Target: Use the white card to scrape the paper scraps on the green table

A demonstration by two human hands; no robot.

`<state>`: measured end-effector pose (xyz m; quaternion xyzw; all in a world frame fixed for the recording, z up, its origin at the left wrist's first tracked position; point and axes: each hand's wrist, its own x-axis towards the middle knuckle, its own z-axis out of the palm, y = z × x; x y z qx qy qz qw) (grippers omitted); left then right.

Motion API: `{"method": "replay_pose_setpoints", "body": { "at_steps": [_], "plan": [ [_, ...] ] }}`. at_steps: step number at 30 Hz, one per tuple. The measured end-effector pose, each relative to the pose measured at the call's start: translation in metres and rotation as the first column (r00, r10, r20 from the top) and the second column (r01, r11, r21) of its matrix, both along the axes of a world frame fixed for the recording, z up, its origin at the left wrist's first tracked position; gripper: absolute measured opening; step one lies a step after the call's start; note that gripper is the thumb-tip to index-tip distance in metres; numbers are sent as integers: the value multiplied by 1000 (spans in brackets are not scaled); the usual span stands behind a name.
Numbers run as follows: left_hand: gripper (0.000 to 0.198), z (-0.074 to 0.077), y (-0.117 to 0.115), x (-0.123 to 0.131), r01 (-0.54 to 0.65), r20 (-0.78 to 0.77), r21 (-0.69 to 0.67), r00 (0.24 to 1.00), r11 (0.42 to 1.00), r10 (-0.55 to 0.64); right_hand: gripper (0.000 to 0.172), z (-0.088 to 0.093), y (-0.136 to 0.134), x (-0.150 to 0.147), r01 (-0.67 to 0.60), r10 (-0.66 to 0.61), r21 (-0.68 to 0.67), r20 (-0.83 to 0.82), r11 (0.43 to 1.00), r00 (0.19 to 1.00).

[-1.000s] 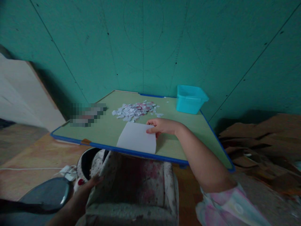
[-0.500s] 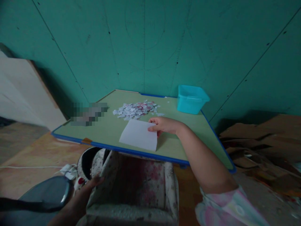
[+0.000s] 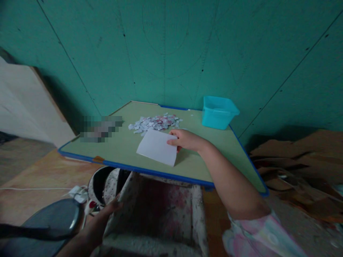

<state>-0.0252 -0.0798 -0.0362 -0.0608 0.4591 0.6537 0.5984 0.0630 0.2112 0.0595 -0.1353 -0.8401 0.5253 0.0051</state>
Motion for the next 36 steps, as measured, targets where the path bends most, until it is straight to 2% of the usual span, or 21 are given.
{"method": "replay_pose_setpoints", "body": {
  "at_steps": [2,5,9,17,21,24,28,33,36],
  "plan": [
    [57,-10,-1,-2,66,-47,80,997,995,-62,25,-1,-3,-2,-13,13,-1,-16,1000,1000],
    [54,-18,-1,-3,84,-61,145,995,986,-76,24,-2,-5,-3,-25,25,-7,-26,1000,999],
    [59,-21,-1,-7,99,-4,76,995,992,-99,24,-1,-8,-4,-27,27,0,-30,1000,999],
    [59,-24,0,-10,134,13,122,991,983,-136,23,-1,-11,-5,-32,32,-2,-25,999,999],
    [60,-27,1,-10,101,24,58,994,993,-103,24,-4,-10,-6,-41,41,-2,-27,999,999],
    [64,-24,1,-9,75,-10,36,997,997,-75,24,-4,-10,-5,-45,44,-18,-27,999,999],
    [57,-13,2,-4,89,-50,63,995,994,-86,25,-4,-13,-6,-53,52,-40,-19,998,998],
    [52,-2,4,0,25,-57,30,998,999,-23,26,-7,-16,-8,-73,72,-66,-18,995,997],
    [57,3,4,-1,51,-49,34,998,998,-50,26,-6,-18,-8,-77,76,-68,-20,995,997]
  ]
}}
